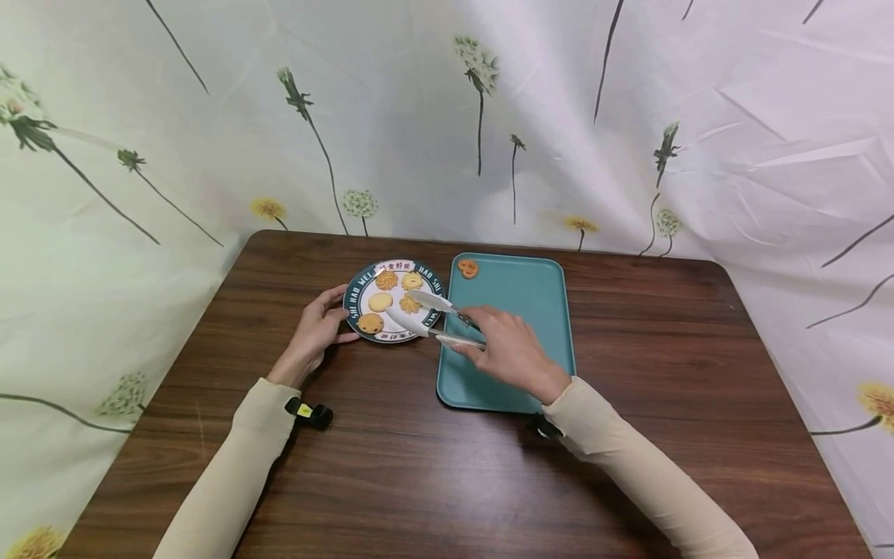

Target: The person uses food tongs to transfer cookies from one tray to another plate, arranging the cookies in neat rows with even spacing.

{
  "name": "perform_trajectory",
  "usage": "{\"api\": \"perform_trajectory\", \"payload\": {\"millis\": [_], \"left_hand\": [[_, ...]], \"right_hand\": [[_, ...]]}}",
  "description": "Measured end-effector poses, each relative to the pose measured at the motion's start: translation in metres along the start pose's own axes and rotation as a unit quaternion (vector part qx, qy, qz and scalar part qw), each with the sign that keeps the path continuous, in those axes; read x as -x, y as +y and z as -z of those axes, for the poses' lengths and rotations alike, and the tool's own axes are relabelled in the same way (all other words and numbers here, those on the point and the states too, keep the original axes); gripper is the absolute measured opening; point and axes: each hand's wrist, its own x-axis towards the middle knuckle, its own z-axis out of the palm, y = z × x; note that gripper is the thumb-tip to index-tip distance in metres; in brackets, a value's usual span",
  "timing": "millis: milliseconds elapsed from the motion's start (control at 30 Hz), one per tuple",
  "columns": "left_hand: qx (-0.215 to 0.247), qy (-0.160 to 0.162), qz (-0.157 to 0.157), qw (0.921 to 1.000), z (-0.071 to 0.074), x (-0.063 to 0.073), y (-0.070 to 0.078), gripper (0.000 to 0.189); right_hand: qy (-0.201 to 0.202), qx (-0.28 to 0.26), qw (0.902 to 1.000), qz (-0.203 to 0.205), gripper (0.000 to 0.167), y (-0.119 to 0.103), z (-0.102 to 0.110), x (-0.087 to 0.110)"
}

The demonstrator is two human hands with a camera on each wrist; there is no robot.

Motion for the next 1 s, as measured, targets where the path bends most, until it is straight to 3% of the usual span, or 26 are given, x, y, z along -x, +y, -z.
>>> {"api": "perform_trajectory", "payload": {"millis": [300,500,1000], "left_hand": [[0.002,0.004,0.002,1.0000,0.000,-0.001,-0.001,0.059],[-0.001,-0.001,-0.004,1.0000,0.001,-0.001,-0.001,0.058],[0.001,-0.009,-0.006,0.9999,0.002,-0.001,-0.002,0.058]], "right_hand": [[0.001,0.000,1.0000,0.006,0.058,0.000,0.001,-0.001],[0.021,0.008,0.9997,0.010,0.060,0.002,0.009,-0.003],[0.043,0.042,0.9981,-0.011,0.063,0.023,0.030,-0.009]]}}
